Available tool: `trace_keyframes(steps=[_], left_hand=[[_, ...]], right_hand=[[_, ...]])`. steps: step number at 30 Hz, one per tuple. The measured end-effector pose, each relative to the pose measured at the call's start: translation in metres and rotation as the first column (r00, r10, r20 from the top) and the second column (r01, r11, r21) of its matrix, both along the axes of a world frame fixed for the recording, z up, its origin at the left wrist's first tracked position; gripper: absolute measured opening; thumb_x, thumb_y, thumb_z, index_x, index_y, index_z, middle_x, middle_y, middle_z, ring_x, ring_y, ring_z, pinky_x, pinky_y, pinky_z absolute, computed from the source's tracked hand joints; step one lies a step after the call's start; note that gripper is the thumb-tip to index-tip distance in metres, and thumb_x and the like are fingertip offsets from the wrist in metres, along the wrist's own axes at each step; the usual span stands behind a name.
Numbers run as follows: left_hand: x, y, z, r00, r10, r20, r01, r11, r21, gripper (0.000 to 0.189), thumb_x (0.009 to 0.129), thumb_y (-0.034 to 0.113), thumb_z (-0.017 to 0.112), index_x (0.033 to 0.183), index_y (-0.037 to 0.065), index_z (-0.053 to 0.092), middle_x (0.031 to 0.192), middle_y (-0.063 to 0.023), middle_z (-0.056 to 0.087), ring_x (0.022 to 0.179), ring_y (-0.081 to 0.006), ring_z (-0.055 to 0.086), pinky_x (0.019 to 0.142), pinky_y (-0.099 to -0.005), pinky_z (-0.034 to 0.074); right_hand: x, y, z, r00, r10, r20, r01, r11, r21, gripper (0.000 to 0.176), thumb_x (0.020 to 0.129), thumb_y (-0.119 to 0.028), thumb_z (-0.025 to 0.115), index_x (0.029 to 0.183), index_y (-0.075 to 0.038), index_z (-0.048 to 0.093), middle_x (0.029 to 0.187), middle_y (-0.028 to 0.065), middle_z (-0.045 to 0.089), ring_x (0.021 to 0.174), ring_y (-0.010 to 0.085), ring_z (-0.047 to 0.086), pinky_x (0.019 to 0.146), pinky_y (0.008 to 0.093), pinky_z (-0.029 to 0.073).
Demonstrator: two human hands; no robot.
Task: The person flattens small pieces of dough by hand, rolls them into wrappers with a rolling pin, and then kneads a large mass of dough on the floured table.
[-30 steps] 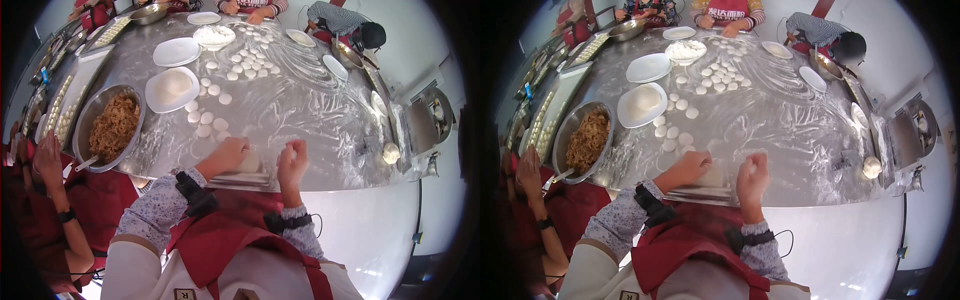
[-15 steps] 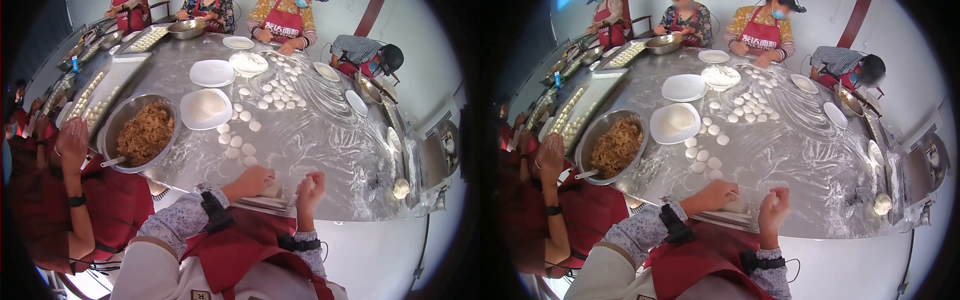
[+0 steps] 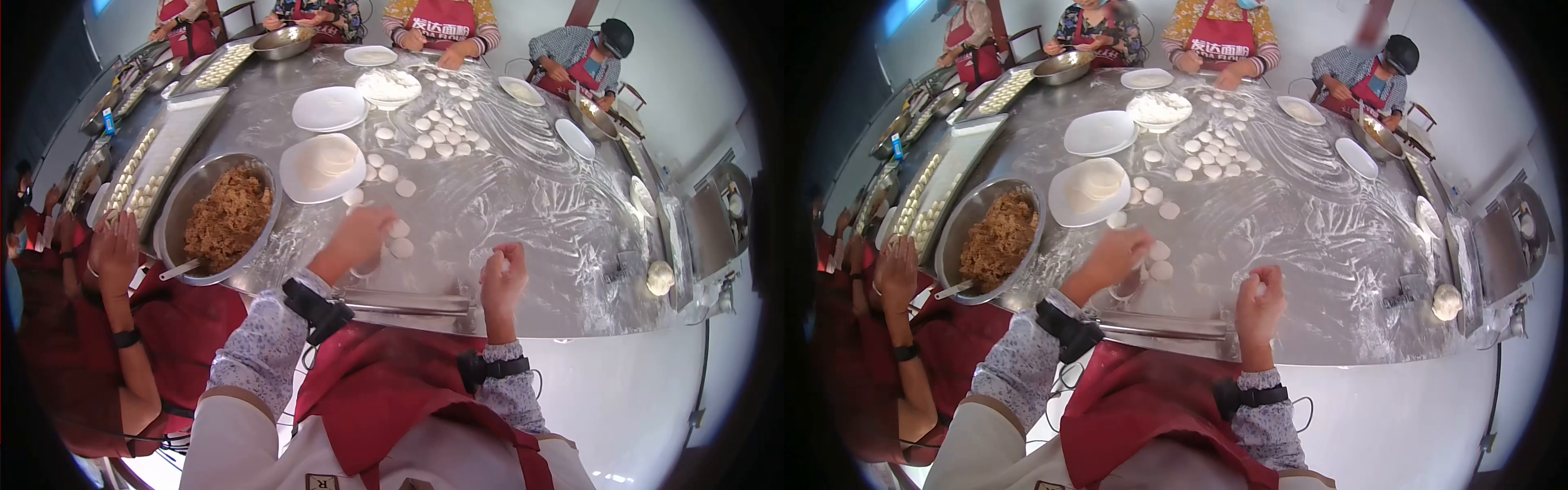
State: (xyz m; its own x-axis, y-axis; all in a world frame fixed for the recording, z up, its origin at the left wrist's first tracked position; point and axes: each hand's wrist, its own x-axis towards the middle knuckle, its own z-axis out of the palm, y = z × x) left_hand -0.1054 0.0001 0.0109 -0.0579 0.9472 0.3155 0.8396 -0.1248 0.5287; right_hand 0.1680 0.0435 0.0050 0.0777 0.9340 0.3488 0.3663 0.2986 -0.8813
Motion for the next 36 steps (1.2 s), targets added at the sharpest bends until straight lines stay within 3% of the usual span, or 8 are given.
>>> trace_keyframes(steps=[5, 8, 10, 18, 26, 29, 34, 36], left_hand=[[0.053, -0.006, -0.011, 0.991, 0.129, 0.023, -0.125, 0.981, -0.151, 0.018, 0.082, 0.02, 0.059, 0.088, 0.003, 0.057, 0.088, -0.0156, 0.063, 0.082, -0.036, 0.061, 0.071, -0.0458, 0.047], [0.057, -0.005, -0.023, 0.991, 0.047, -0.127, -0.051, 0.998, -0.031, 0.021, 0.08, 0.021, 0.062, 0.089, 0.002, 0.057, 0.086, -0.0149, 0.063, 0.081, -0.0344, 0.061, 0.07, -0.0448, 0.047], [0.071, -0.009, -0.014, 1.0, -0.023, -0.014, 0.021, 0.989, -0.148, 0.022, 0.079, 0.02, 0.063, 0.089, 0.002, 0.057, 0.084, -0.0148, 0.063, 0.079, -0.0332, 0.061, 0.068, -0.0435, 0.047], [0.099, -0.007, -0.006, 0.909, -0.258, 0.327, 0.35, 0.899, -0.263, 0.016, 0.075, 0.014, 0.064, 0.082, 0.001, 0.059, 0.073, -0.0143, 0.062, 0.068, -0.0287, 0.061, 0.063, -0.0384, 0.046], [0.118, 0.016, -0.013, 0.946, -0.208, 0.247, 0.254, 0.951, -0.174, 0.015, 0.079, 0.019, 0.06, 0.08, 0.004, 0.061, 0.073, -0.0149, 0.063, 0.072, -0.0359, 0.061, 0.065, -0.0441, 0.047], [0.111, 0.013, -0.028, 0.909, -0.408, 0.082, 0.417, 0.888, -0.194, 0.014, 0.081, 0.018, 0.057, 0.082, 0.004, 0.06, 0.073, -0.015, 0.062, 0.072, -0.0361, 0.06, 0.065, -0.0455, 0.047], [0.098, -0.004, -0.008, 0.949, -0.297, 0.108, 0.315, 0.908, -0.278, 0.013, 0.083, 0.017, 0.055, 0.085, 0.004, 0.057, 0.074, -0.0157, 0.062, 0.072, -0.0369, 0.06, 0.066, -0.0471, 0.046], [0.102, -0.001, -0.003, 0.965, -0.23, 0.128, 0.261, 0.895, -0.361, 0.013, 0.084, 0.017, 0.054, 0.086, 0.005, 0.057, 0.075, -0.0161, 0.062, 0.073, -0.0371, 0.06, 0.066, -0.0475, 0.046]], right_hand=[[0.002, -0.001, -0.001, 1.0, -0.003, 0.027, 0.003, 1.0, 0.003, 0.007, 0.082, -0.008, 0.053, 0.085, -0.002, 0.056, 0.076, 0.014, 0.062, 0.071, 0.0293, 0.063, 0.068, 0.0375, 0.049], [0.003, 0.0, -0.004, 0.997, 0.025, 0.07, -0.036, 0.986, 0.164, 0.005, 0.087, -0.004, 0.048, 0.086, -0.001, 0.052, 0.064, 0.0036, 0.053, 0.043, 0.0069, 0.047, 0.038, 0.0246, 0.037], [0.004, -0.006, 0.002, 1.0, 0.025, -0.006, -0.025, 0.999, 0.023, 0.006, 0.081, -0.006, 0.053, 0.085, -0.003, 0.057, 0.075, 0.0136, 0.062, 0.071, 0.0271, 0.063, 0.069, 0.0359, 0.049], [0.008, -0.042, 0.057, 0.992, 0.129, -0.009, -0.129, 0.989, -0.066, 0.008, 0.08, -0.004, 0.051, 0.086, -0.002, 0.057, 0.077, 0.0142, 0.062, 0.074, 0.0262, 0.065, 0.069, 0.0344, 0.049], [-0.029, 0.024, 0.03, 0.987, 0.054, 0.149, -0.063, 0.996, 0.058, 0.012, 0.084, -0.013, 0.051, 0.088, -0.002, 0.056, 0.081, 0.0178, 0.063, 0.076, 0.034, 0.064, 0.069, 0.0387, 0.049], [-0.006, 0.0, 0.014, 0.991, 0.009, 0.135, -0.025, 0.993, 0.118, 0.013, 0.084, -0.012, 0.052, 0.089, -0.002, 0.056, 0.081, 0.0175, 0.063, 0.076, 0.0343, 0.063, 0.069, 0.0391, 0.049], [0.008, -0.012, -0.003, 0.998, 0.035, -0.052, -0.036, 0.999, -0.019, 0.014, 0.082, -0.012, 0.054, 0.091, -0.001, 0.056, 0.078, 0.0175, 0.062, 0.072, 0.036, 0.063, 0.067, 0.0397, 0.049], [-0.016, 0.016, 0.016, 0.989, 0.004, 0.145, -0.028, 0.987, 0.159, 0.014, 0.082, -0.012, 0.054, 0.091, -0.001, 0.056, 0.079, 0.0185, 0.062, 0.074, 0.0364, 0.063, 0.068, 0.0393, 0.049]])
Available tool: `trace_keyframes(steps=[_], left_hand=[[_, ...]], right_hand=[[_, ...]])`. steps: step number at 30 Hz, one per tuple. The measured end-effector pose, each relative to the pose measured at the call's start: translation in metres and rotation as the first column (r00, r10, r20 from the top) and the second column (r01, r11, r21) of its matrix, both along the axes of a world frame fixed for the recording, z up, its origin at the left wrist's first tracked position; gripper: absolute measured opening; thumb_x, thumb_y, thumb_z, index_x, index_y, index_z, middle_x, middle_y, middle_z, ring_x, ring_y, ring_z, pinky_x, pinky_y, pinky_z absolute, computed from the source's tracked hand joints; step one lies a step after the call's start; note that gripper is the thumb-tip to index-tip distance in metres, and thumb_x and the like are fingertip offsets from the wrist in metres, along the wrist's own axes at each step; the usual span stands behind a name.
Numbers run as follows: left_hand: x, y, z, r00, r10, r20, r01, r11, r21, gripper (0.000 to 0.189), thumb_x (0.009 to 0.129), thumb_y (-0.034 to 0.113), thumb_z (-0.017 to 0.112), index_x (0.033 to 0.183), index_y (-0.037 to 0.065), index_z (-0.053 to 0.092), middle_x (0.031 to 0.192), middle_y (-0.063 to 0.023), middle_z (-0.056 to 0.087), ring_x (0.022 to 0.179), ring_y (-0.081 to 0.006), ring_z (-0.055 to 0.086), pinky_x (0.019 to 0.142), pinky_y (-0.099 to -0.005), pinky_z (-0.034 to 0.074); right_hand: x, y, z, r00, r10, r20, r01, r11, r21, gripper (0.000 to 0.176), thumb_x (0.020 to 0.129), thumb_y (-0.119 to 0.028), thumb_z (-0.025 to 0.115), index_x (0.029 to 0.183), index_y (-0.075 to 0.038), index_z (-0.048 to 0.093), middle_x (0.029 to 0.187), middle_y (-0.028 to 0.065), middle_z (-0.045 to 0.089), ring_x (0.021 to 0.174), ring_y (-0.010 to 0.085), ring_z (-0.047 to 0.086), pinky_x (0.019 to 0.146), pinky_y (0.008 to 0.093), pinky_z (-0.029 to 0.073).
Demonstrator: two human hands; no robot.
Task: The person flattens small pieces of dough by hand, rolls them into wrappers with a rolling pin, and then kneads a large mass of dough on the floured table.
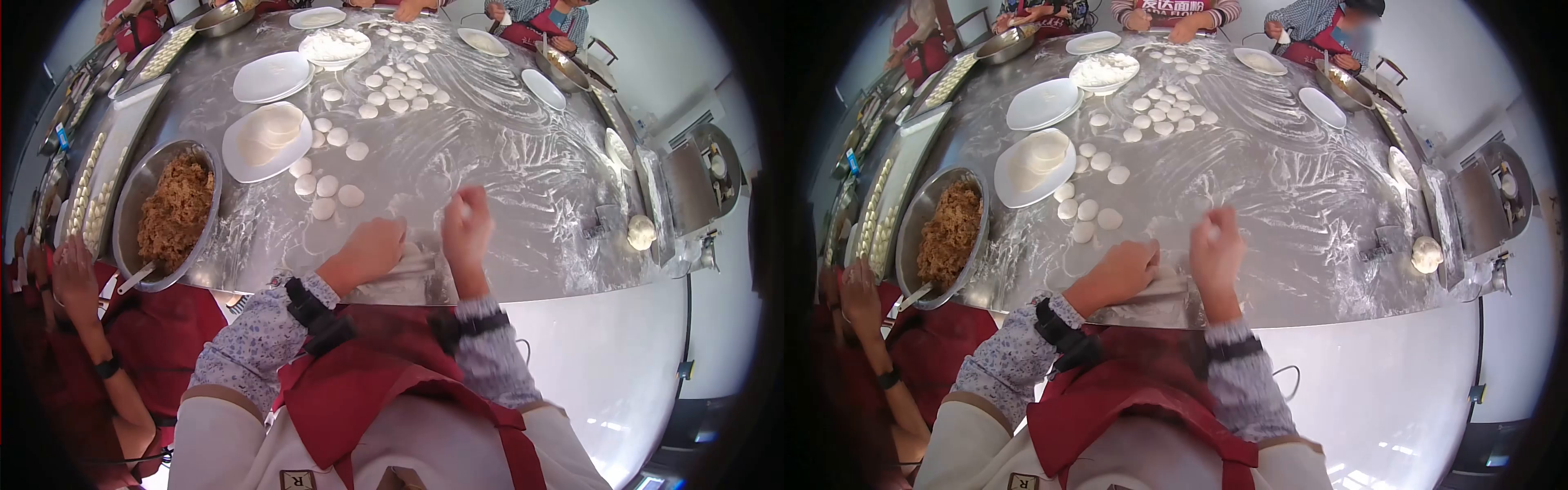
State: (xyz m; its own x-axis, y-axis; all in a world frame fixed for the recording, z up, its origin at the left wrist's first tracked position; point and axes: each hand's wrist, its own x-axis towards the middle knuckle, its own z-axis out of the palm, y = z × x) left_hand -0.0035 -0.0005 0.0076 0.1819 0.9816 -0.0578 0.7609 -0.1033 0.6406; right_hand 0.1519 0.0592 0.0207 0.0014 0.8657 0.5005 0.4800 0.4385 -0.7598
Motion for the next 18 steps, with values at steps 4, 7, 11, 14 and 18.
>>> trace_keyframes(steps=[4, 7, 11, 14, 18], left_hand=[[0.007, 0.015, -0.013, 0.991, 0.135, 0.028, -0.137, 0.98, 0.147, 0.013, 0.083, 0.017, 0.056, 0.083, 0.004, 0.057, 0.078, -0.0171, 0.063, 0.075, -0.0377, 0.06, 0.066, -0.0476, 0.046], [-0.003, 0.01, -0.008, 0.996, 0.053, 0.075, -0.065, 0.983, 0.169, 0.012, 0.083, 0.015, 0.057, 0.083, 0.003, 0.058, 0.079, -0.0176, 0.064, 0.076, -0.0381, 0.061, 0.066, -0.0471, 0.046], [-0.011, -0.008, -0.002, 0.989, 0.014, 0.147, -0.022, 0.998, 0.053, 0.012, 0.082, 0.014, 0.057, 0.085, 0.003, 0.059, 0.078, -0.0179, 0.064, 0.075, -0.0383, 0.061, 0.066, -0.0461, 0.047], [0.002, -0.003, 0.004, 0.993, 0.11, 0.044, -0.111, 0.993, 0.04, 0.013, 0.08, 0.015, 0.06, 0.085, 0.003, 0.06, 0.078, -0.0176, 0.064, 0.075, -0.0376, 0.061, 0.066, -0.0444, 0.047], [0.007, 0.012, -0.008, 0.956, 0.26, 0.135, -0.28, 0.947, 0.16, 0.015, 0.079, 0.016, 0.061, 0.085, 0.002, 0.06, 0.077, -0.0178, 0.064, 0.073, -0.0373, 0.061, 0.065, -0.0431, 0.047]], right_hand=[[-0.029, 0.025, 0.01, 1.0, 0.023, -0.021, -0.024, 0.998, -0.059, 0.014, 0.082, -0.012, 0.054, 0.091, -0.001, 0.056, 0.08, 0.0194, 0.062, 0.076, 0.0367, 0.063, 0.068, 0.0396, 0.049], [-0.003, 0.002, -0.001, 1.0, 0.017, 0.021, -0.017, 1.0, 0.012, 0.014, 0.083, -0.012, 0.053, 0.091, -0.001, 0.056, 0.081, 0.0196, 0.063, 0.077, 0.0364, 0.063, 0.069, 0.0398, 0.049], [0.015, -0.017, -0.012, 0.995, -0.043, -0.093, 0.024, 0.981, -0.193, 0.013, 0.083, -0.012, 0.053, 0.09, -0.002, 0.056, 0.081, 0.0195, 0.063, 0.076, 0.0363, 0.063, 0.068, 0.0411, 0.049], [-0.011, 0.007, -0.001, 0.998, -0.037, -0.042, 0.033, 0.996, -0.081, 0.012, 0.083, -0.012, 0.053, 0.089, -0.002, 0.055, 0.078, 0.0166, 0.062, 0.073, 0.0306, 0.062, 0.067, 0.0398, 0.049], [-0.029, 0.027, 0.005, 0.998, -0.028, 0.061, 0.026, 0.999, 0.033, 0.012, 0.084, -0.012, 0.053, 0.088, -0.001, 0.054, 0.074, 0.0129, 0.059, 0.069, 0.022, 0.061, 0.066, 0.0376, 0.049]])
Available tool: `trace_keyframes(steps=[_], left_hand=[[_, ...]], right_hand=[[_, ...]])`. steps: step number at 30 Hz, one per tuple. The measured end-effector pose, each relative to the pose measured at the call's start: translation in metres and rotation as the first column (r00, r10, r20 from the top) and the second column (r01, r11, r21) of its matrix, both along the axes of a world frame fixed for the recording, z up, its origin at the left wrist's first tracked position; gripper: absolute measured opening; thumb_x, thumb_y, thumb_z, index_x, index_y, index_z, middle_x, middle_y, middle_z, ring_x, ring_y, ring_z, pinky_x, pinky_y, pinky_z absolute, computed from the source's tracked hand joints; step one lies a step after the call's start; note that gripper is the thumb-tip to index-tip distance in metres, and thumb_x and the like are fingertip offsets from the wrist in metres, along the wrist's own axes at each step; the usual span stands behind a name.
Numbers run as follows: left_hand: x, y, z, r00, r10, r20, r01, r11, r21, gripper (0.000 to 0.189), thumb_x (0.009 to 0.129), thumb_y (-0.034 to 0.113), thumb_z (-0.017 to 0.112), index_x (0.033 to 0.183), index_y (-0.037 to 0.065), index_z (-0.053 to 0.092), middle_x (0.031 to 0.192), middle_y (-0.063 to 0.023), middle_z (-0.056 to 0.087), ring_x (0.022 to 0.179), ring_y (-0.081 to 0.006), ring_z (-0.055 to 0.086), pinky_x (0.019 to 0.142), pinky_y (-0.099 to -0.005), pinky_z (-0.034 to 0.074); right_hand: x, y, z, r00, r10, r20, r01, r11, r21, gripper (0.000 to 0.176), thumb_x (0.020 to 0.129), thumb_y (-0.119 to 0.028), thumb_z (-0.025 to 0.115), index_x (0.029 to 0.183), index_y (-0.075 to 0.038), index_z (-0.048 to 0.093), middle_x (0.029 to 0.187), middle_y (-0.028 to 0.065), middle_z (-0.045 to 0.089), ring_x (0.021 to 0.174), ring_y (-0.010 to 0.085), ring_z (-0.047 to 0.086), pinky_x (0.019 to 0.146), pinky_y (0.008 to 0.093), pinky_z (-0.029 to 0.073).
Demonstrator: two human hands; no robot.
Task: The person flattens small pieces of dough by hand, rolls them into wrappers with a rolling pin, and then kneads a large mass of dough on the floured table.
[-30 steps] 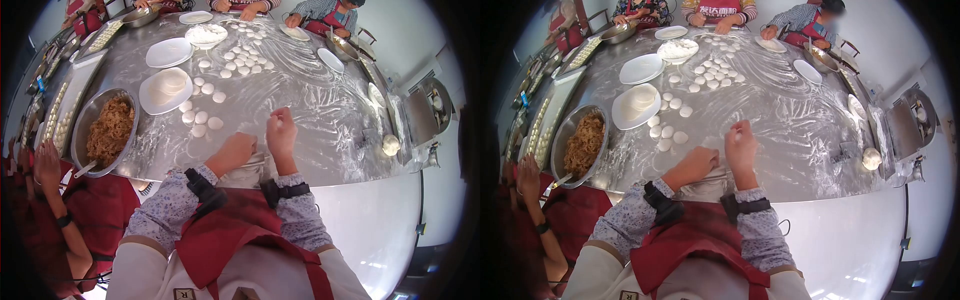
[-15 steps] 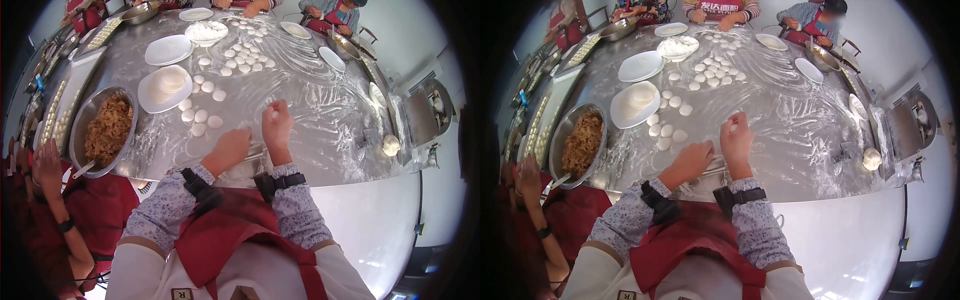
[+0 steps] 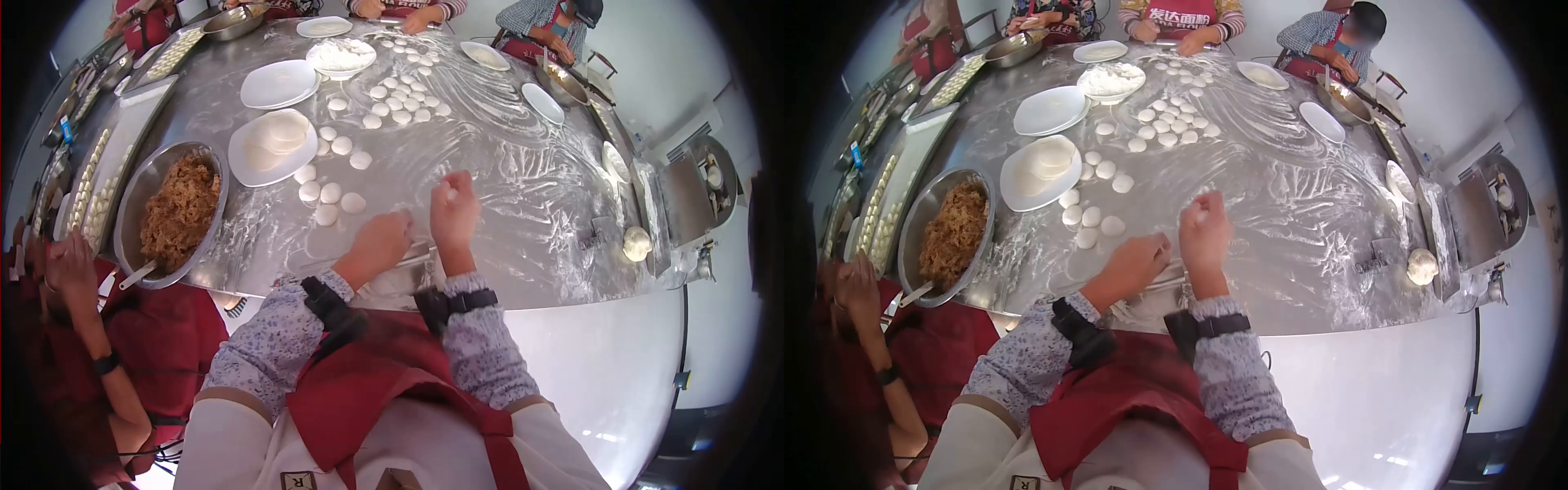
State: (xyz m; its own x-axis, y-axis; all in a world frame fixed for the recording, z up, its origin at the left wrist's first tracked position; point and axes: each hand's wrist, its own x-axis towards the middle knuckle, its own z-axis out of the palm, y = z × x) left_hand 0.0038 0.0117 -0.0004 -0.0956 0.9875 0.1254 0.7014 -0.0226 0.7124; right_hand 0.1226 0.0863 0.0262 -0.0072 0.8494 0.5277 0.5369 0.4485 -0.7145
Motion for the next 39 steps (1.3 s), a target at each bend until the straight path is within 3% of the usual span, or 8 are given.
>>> trace_keyframes(steps=[5, 6, 12, 17, 19, 24, 33, 39], left_hand=[[-0.023, -0.015, 0.004, 0.97, -0.24, 0.047, 0.244, 0.965, -0.092, 0.015, 0.081, 0.017, 0.058, 0.088, 0.003, 0.06, 0.079, -0.0179, 0.064, 0.075, -0.0375, 0.061, 0.065, -0.0435, 0.047], [-0.021, -0.018, 0.006, 0.967, -0.25, 0.05, 0.254, 0.961, -0.107, 0.015, 0.081, 0.017, 0.058, 0.088, 0.003, 0.06, 0.079, -0.0179, 0.064, 0.075, -0.0375, 0.061, 0.065, -0.0435, 0.047], [0.001, -0.005, -0.003, 0.995, -0.091, 0.029, 0.089, 0.994, 0.056, 0.015, 0.083, 0.017, 0.057, 0.085, 0.003, 0.06, 0.077, -0.0181, 0.063, 0.076, -0.0393, 0.06, 0.066, -0.0446, 0.047], [-0.01, -0.009, -0.001, 0.973, -0.23, -0.021, 0.23, 0.973, -0.015, 0.014, 0.082, 0.015, 0.056, 0.088, 0.003, 0.06, 0.079, -0.0187, 0.063, 0.076, -0.0406, 0.06, 0.069, -0.0459, 0.047], [-0.018, -0.014, 0.006, 0.969, -0.247, 0.028, 0.248, 0.967, -0.052, 0.014, 0.082, 0.015, 0.056, 0.088, 0.003, 0.06, 0.079, -0.0186, 0.064, 0.076, -0.0405, 0.06, 0.069, -0.046, 0.047], [0.001, -0.007, 0.0, 0.985, -0.172, 0.01, 0.172, 0.985, -0.009, 0.014, 0.082, 0.014, 0.056, 0.087, 0.003, 0.061, 0.079, -0.0181, 0.064, 0.075, -0.0393, 0.06, 0.068, -0.0455, 0.047], [-0.016, -0.015, 0.0, 0.965, -0.261, -0.014, 0.261, 0.965, 0.006, 0.014, 0.082, 0.014, 0.055, 0.087, 0.003, 0.061, 0.082, -0.019, 0.064, 0.075, -0.0383, 0.061, 0.07, -0.047, 0.047], [0.009, -0.007, -0.001, 0.988, -0.145, 0.044, 0.144, 0.989, 0.022, 0.014, 0.082, 0.014, 0.054, 0.087, 0.003, 0.061, 0.081, -0.0202, 0.064, 0.077, -0.0389, 0.061, 0.071, -0.0473, 0.048]], right_hand=[[0.054, -0.055, -0.029, 0.965, -0.001, -0.264, -0.052, 0.98, -0.193, 0.011, 0.084, -0.01, 0.052, 0.089, -0.001, 0.055, 0.072, 0.0128, 0.059, 0.069, 0.022, 0.061, 0.066, 0.0383, 0.049], [0.05, -0.057, -0.017, 0.982, -0.013, -0.19, -0.026, 0.98, -0.197, 0.011, 0.084, -0.011, 0.053, 0.092, -0.003, 0.057, 0.079, 0.0187, 0.062, 0.073, 0.0346, 0.063, 0.067, 0.04, 0.049], [0.001, -0.004, 0.004, 0.999, 0.016, -0.042, -0.021, 0.993, -0.116, 0.012, 0.084, -0.011, 0.054, 0.092, -0.003, 0.056, 0.083, 0.0205, 0.063, 0.078, 0.0376, 0.063, 0.068, 0.0409, 0.049], [0.04, -0.044, -0.012, 0.995, -0.026, -0.098, 0.012, 0.99, -0.138, 0.012, 0.083, -0.011, 0.053, 0.091, -0.003, 0.057, 0.078, 0.0174, 0.062, 0.074, 0.0307, 0.063, 0.069, 0.039, 0.049], [0.046, -0.058, -0.016, 0.979, -0.023, -0.201, 0.0, 0.994, -0.113, 0.01, 0.084, -0.01, 0.051, 0.087, -0.001, 0.054, 0.069, 0.0103, 0.056, 0.062, 0.0161, 0.058, 0.057, 0.0354, 0.048], [0.009, -0.011, -0.001, 0.999, -0.012, -0.035, 0.013, 0.999, 0.048, 0.01, 0.084, -0.01, 0.051, 0.088, -0.002, 0.055, 0.071, 0.0144, 0.058, 0.064, 0.0278, 0.06, 0.062, 0.0386, 0.048], [0.05, -0.056, -0.022, 0.98, -0.043, -0.193, 0.007, 0.983, -0.184, 0.011, 0.084, -0.01, 0.05, 0.088, -0.001, 0.056, 0.073, 0.0161, 0.059, 0.067, 0.0303, 0.061, 0.065, 0.0391, 0.048], [0.005, -0.01, 0.003, 0.997, -0.002, -0.076, -0.005, 0.996, -0.084, 0.013, 0.082, -0.011, 0.054, 0.093, -0.004, 0.055, 0.081, 0.0193, 0.063, 0.079, 0.0384, 0.063, 0.069, 0.0434, 0.048]])
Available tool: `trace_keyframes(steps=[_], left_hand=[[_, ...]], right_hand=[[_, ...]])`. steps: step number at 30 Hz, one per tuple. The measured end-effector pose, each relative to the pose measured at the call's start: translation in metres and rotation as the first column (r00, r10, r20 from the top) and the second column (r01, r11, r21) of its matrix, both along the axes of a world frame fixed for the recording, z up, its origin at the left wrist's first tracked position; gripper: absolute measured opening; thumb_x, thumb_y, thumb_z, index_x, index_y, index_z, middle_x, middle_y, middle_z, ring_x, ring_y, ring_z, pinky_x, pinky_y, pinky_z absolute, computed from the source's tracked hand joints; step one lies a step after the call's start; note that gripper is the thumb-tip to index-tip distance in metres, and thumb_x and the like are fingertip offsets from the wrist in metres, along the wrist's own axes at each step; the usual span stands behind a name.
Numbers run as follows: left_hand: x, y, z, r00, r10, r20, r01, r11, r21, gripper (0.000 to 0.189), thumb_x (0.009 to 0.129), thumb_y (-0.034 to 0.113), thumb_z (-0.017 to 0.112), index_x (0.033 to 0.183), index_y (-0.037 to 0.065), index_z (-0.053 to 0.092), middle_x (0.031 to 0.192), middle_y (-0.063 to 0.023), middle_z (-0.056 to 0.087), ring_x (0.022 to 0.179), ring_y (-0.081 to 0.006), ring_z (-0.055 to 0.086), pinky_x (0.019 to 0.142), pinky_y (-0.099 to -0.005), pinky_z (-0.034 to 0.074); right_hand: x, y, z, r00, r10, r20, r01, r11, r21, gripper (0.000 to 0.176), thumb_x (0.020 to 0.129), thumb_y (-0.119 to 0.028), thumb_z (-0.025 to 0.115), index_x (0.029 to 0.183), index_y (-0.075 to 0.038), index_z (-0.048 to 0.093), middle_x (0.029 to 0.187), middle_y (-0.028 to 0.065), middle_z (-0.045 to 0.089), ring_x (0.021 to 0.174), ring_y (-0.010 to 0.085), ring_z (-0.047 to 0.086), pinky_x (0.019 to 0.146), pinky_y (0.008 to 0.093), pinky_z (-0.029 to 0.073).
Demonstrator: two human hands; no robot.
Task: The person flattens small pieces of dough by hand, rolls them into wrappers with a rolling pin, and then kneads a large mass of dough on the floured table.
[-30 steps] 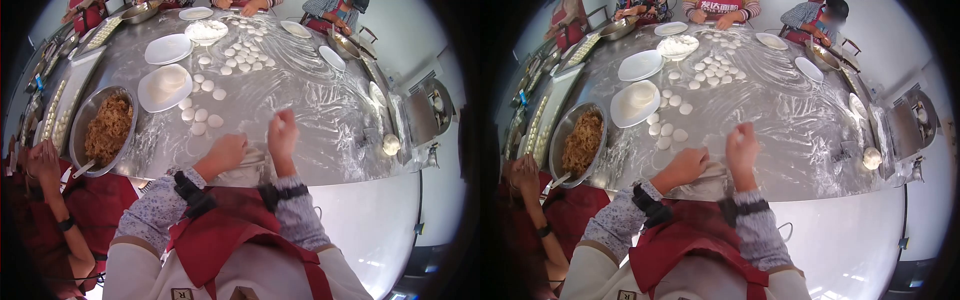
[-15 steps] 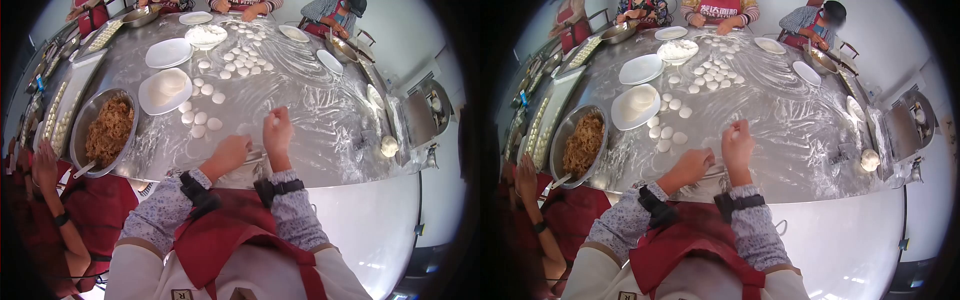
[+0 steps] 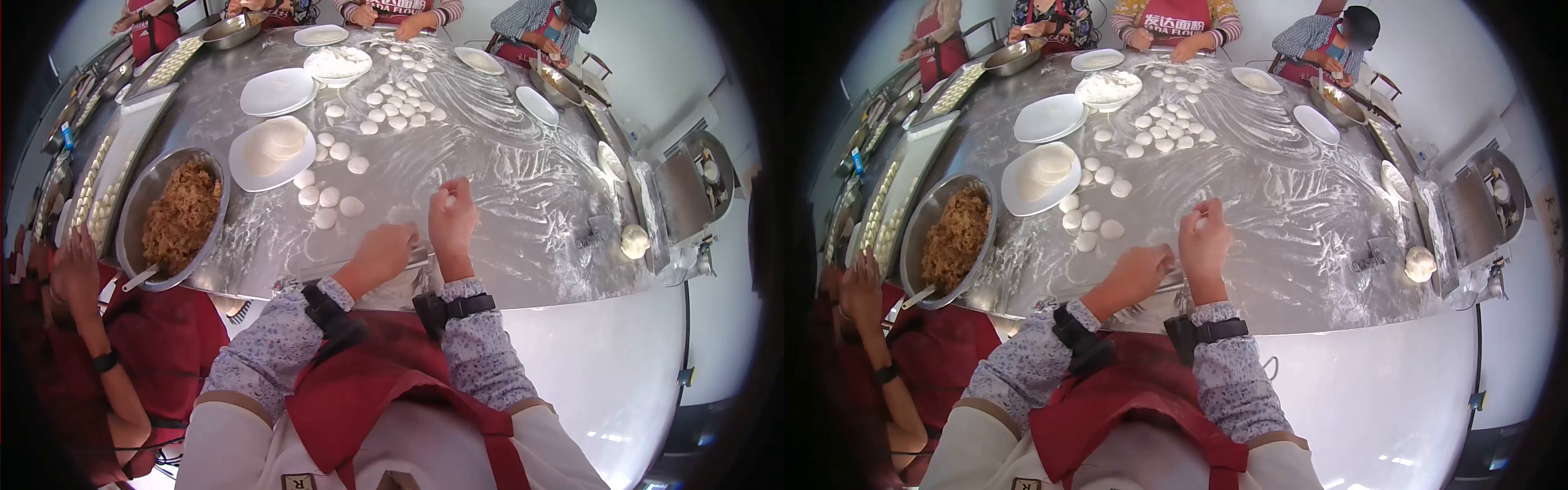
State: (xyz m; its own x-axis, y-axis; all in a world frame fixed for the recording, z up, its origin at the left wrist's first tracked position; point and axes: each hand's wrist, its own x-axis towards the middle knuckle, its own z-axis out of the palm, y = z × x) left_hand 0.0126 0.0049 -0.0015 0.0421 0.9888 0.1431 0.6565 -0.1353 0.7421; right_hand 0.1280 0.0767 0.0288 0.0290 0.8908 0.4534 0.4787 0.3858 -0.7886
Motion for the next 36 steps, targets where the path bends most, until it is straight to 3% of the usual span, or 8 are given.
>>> trace_keyframes(steps=[5, 8, 15, 17, 23, 27, 33, 36], left_hand=[[-0.015, -0.004, 0.002, 0.98, -0.113, -0.162, 0.106, 0.993, -0.046, 0.016, 0.083, 0.014, 0.052, 0.09, 0.003, 0.062, 0.081, -0.0213, 0.064, 0.08, -0.0398, 0.061, 0.073, -0.0469, 0.048], [-0.026, -0.007, 0.006, 0.997, -0.076, -0.026, 0.073, 0.992, -0.103, 0.017, 0.083, 0.015, 0.053, 0.091, 0.004, 0.063, 0.084, -0.0206, 0.064, 0.081, -0.0395, 0.062, 0.073, -0.0468, 0.048], [-0.003, 0.001, 0.001, 0.998, 0.021, 0.064, -0.025, 0.998, 0.057, 0.018, 0.081, 0.015, 0.054, 0.091, 0.003, 0.063, 0.085, -0.0209, 0.064, 0.08, -0.0393, 0.061, 0.073, -0.0457, 0.048], [-0.009, 0.0, 0.006, 0.979, -0.133, -0.151, 0.122, 0.99, -0.077, 0.017, 0.081, 0.013, 0.054, 0.091, 0.002, 0.062, 0.084, -0.021, 0.064, 0.08, -0.0392, 0.061, 0.072, -0.0451, 0.048], [-0.022, -0.01, 0.005, 0.996, -0.084, 0.033, 0.088, 0.988, -0.128, 0.017, 0.083, 0.014, 0.053, 0.093, 0.002, 0.061, 0.084, -0.0205, 0.064, 0.08, -0.0402, 0.061, 0.073, -0.0459, 0.048], [-0.006, -0.004, 0.001, 0.996, -0.03, 0.079, 0.031, 0.999, -0.009, 0.017, 0.083, 0.013, 0.053, 0.093, 0.002, 0.06, 0.083, -0.0204, 0.064, 0.08, -0.0401, 0.061, 0.073, -0.0457, 0.048], [-0.02, -0.003, -0.005, 0.977, -0.109, -0.184, 0.107, 0.994, -0.021, 0.015, 0.083, 0.012, 0.052, 0.092, 0.001, 0.059, 0.082, -0.02, 0.064, 0.078, -0.0388, 0.061, 0.07, -0.0444, 0.047], [-0.03, -0.008, 0.001, 0.997, -0.079, 0.018, 0.08, 0.993, -0.089, 0.016, 0.083, 0.011, 0.052, 0.093, 0.002, 0.059, 0.082, -0.0204, 0.064, 0.079, -0.0389, 0.061, 0.07, -0.0444, 0.048]], right_hand=[[0.037, -0.039, -0.014, 0.999, -0.035, 0.026, 0.034, 0.999, 0.02, 0.012, 0.082, -0.012, 0.054, 0.091, -0.005, 0.056, 0.081, 0.0178, 0.063, 0.077, 0.0372, 0.063, 0.068, 0.0432, 0.048], [0.048, -0.052, -0.025, 0.991, -0.048, -0.128, 0.024, 0.984, -0.177, 0.011, 0.082, -0.012, 0.054, 0.091, -0.004, 0.056, 0.081, 0.0182, 0.062, 0.076, 0.0374, 0.063, 0.068, 0.0431, 0.048], [0.005, -0.008, -0.002, 0.999, -0.041, 0.018, 0.04, 0.999, 0.03, 0.01, 0.082, -0.009, 0.053, 0.088, -0.002, 0.056, 0.077, 0.0181, 0.061, 0.073, 0.0336, 0.062, 0.068, 0.0406, 0.048], [0.014, -0.017, -0.005, 0.999, -0.043, 0.02, 0.041, 0.996, 0.079, 0.009, 0.082, -0.009, 0.052, 0.087, -0.001, 0.056, 0.075, 0.0169, 0.06, 0.071, 0.0292, 0.061, 0.067, 0.0386, 0.048], [0.04, -0.051, -0.014, 0.995, -0.081, -0.056, 0.074, 0.991, -0.112, 0.011, 0.082, -0.011, 0.053, 0.09, -0.003, 0.055, 0.079, 0.0191, 0.063, 0.073, 0.0387, 0.062, 0.068, 0.0432, 0.049], [0.004, -0.007, 0.002, 0.998, -0.058, 0.031, 0.056, 0.997, 0.046, 0.011, 0.082, -0.011, 0.052, 0.089, -0.003, 0.056, 0.078, 0.0186, 0.062, 0.075, 0.0378, 0.062, 0.068, 0.0424, 0.048], [0.037, -0.043, -0.013, 0.998, -0.055, 0.011, 0.054, 0.995, 0.078, 0.011, 0.083, -0.01, 0.051, 0.088, -0.002, 0.057, 0.074, 0.0172, 0.06, 0.069, 0.0311, 0.062, 0.067, 0.0404, 0.048], [0.049, -0.058, -0.021, 0.991, -0.055, -0.122, 0.034, 0.985, -0.167, 0.013, 0.083, -0.012, 0.053, 0.09, -0.002, 0.056, 0.082, 0.0176, 0.063, 0.078, 0.0337, 0.063, 0.071, 0.0404, 0.048]])
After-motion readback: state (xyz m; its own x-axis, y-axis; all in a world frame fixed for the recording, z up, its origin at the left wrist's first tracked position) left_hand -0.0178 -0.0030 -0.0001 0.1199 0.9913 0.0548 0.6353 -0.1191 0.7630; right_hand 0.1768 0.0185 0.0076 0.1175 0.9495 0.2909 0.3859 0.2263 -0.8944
